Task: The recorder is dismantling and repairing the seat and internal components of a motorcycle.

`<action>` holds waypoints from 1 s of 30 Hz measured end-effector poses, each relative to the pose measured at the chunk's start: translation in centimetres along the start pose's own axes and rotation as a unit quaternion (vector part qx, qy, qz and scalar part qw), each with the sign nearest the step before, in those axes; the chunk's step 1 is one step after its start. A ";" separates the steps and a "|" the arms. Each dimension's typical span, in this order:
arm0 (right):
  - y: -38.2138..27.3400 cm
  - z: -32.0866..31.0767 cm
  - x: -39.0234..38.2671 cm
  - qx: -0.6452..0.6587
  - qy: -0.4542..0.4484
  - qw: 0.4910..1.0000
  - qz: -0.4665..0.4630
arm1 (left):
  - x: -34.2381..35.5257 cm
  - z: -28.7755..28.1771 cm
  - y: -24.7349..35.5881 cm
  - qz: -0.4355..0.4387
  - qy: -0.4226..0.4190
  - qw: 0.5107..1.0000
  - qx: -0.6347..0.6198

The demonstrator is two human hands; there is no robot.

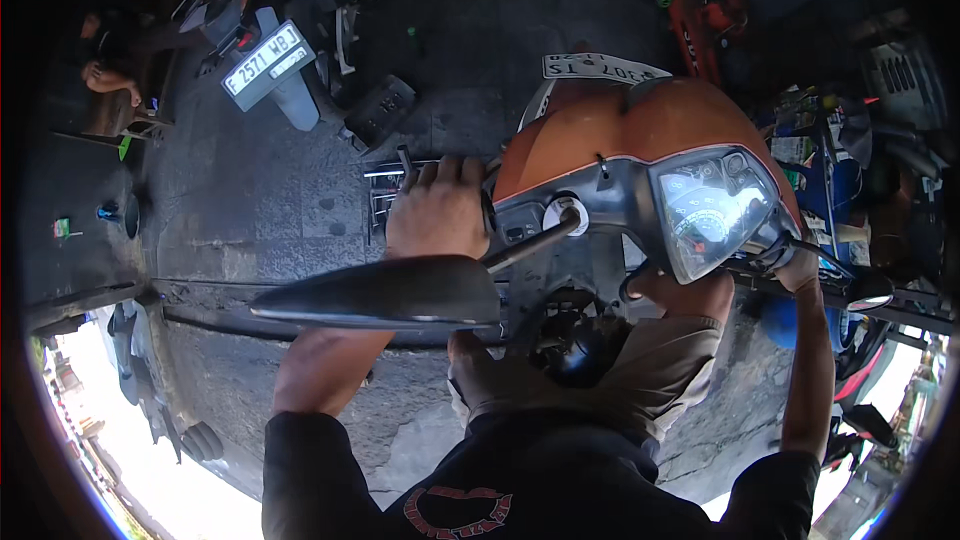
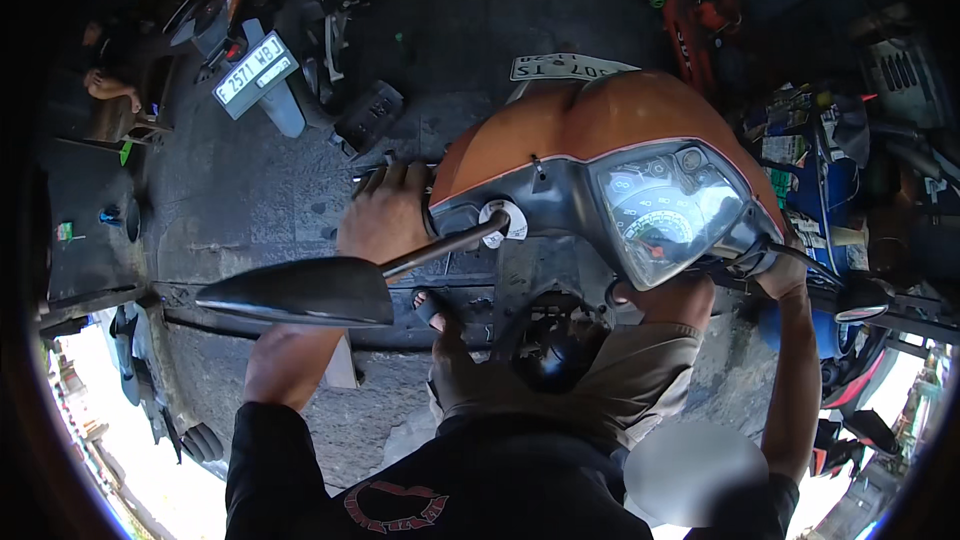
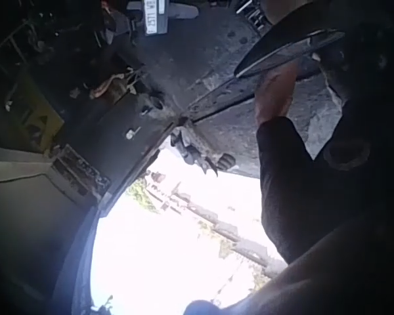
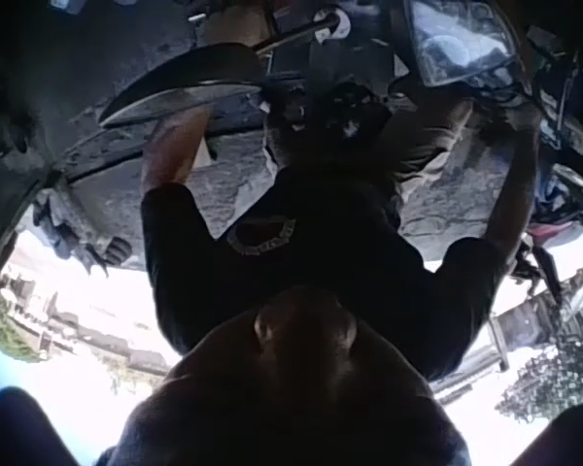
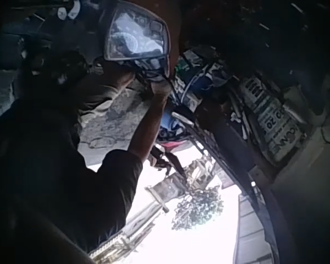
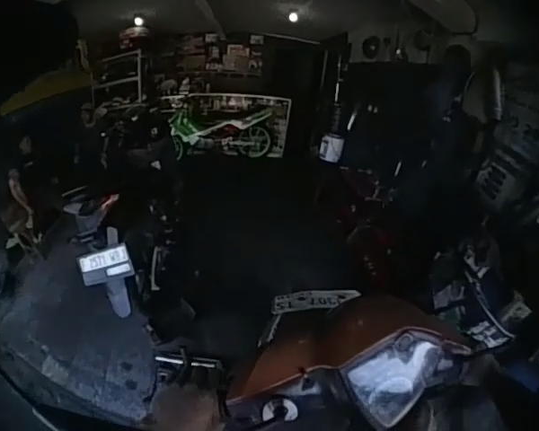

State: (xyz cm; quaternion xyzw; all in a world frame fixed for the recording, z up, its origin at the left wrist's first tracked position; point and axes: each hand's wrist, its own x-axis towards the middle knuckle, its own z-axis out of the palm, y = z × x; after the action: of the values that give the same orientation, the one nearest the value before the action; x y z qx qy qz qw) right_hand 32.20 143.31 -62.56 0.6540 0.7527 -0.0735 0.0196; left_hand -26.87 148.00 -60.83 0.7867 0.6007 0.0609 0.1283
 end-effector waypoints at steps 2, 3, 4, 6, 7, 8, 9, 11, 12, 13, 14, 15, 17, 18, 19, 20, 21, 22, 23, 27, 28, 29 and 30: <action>-0.2 -1.2 0.5 -0.046 -0.061 0.997 -0.033 | 0.1 0.1 -0.4 0.000 -0.022 1.000 -0.006; 0.2 -1.6 0.5 -0.089 -0.113 0.987 -0.070 | 0.1 0.2 -0.1 -0.001 -0.036 0.999 -0.007; 3.3 -0.9 -0.6 -0.149 -0.127 0.976 -0.097 | 0.6 0.0 0.3 0.009 -0.034 0.999 -0.005; 1.4 -1.4 0.6 -0.109 -0.213 0.971 0.013 | 0.8 -0.5 0.9 0.012 -0.068 0.998 -0.001; 1.5 -1.6 0.6 -0.132 -0.211 0.966 0.076 | 1.0 -1.0 1.5 0.013 -0.094 0.995 0.000; 1.9 -1.3 0.3 -0.155 -0.207 0.956 0.139 | 1.3 -1.0 2.1 0.024 -0.092 0.996 0.002; 1.3 -1.3 0.4 -0.175 -0.203 0.942 0.201 | 2.0 -1.3 2.8 0.033 -0.092 0.995 0.004; -2.3 -0.9 0.7 -0.216 -0.088 0.919 0.317 | 3.6 -1.9 4.3 0.030 -0.156 0.987 -0.019; -2.7 0.3 -0.3 -0.213 -0.043 0.872 0.439 | 4.0 -2.1 5.5 0.042 -0.139 0.989 -0.030; -2.3 2.4 -1.6 -0.212 0.001 0.804 0.556 | 4.7 -2.0 6.9 0.058 -0.123 0.990 -0.046; -0.1 5.8 -3.5 -0.158 0.060 0.727 0.665 | 5.4 -2.0 9.0 0.064 -0.132 0.987 -0.064; 2.0 8.7 -6.7 -0.108 0.127 0.631 0.758 | 6.3 -1.9 10.5 0.086 -0.164 0.979 -0.090; -0.5 14.6 -13.5 -0.029 0.020 0.738 0.674 | 7.6 0.7 12.1 0.096 -0.150 0.972 -0.154; -13.0 17.1 -9.5 0.004 0.009 0.827 0.562 | 6.9 -0.1 9.1 0.073 -0.163 0.978 -0.105; -17.3 16.4 -11.8 0.010 0.014 0.845 0.534 | 6.3 -3.9 9.4 0.124 -0.182 0.967 -0.127; -20.4 15.3 -15.2 0.025 0.014 0.837 0.547 | 5.7 -5.8 9.8 0.176 -0.207 0.950 -0.155; -22.3 15.3 -19.9 0.034 0.001 0.810 0.585 | 5.5 -5.5 10.3 0.202 -0.222 0.940 -0.163; -23.4 15.7 -25.2 0.029 -0.010 0.765 0.644 | 5.9 -4.8 10.9 0.214 -0.216 0.941 -0.149; -23.7 16.5 -32.5 0.042 -0.003 0.704 0.709 | 6.6 -3.9 12.0 0.230 -0.208 0.940 -0.140; -32.5 15.2 -47.3 -0.024 -0.047 0.459 0.887 | 8.1 0.1 12.3 0.226 -0.165 0.958 -0.056; -34.7 14.9 -49.1 -0.032 -0.032 0.410 0.911 | 7.9 -0.1 12.1 0.227 -0.111 0.967 -0.042; -36.4 15.1 -52.1 -0.033 -0.034 0.400 0.915 | 8.1 -1.0 13.0 0.224 -0.157 0.962 0.001; -37.5 16.2 -56.1 0.004 -0.019 0.378 0.926 | 8.5 -0.9 13.0 0.235 -0.158 0.959 0.003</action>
State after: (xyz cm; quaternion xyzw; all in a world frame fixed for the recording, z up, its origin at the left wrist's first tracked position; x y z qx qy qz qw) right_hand 2.14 80.99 -68.33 0.9425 -0.3217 -0.0250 0.0866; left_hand -12.72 153.07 -56.85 0.9057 0.3711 -0.0378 0.2016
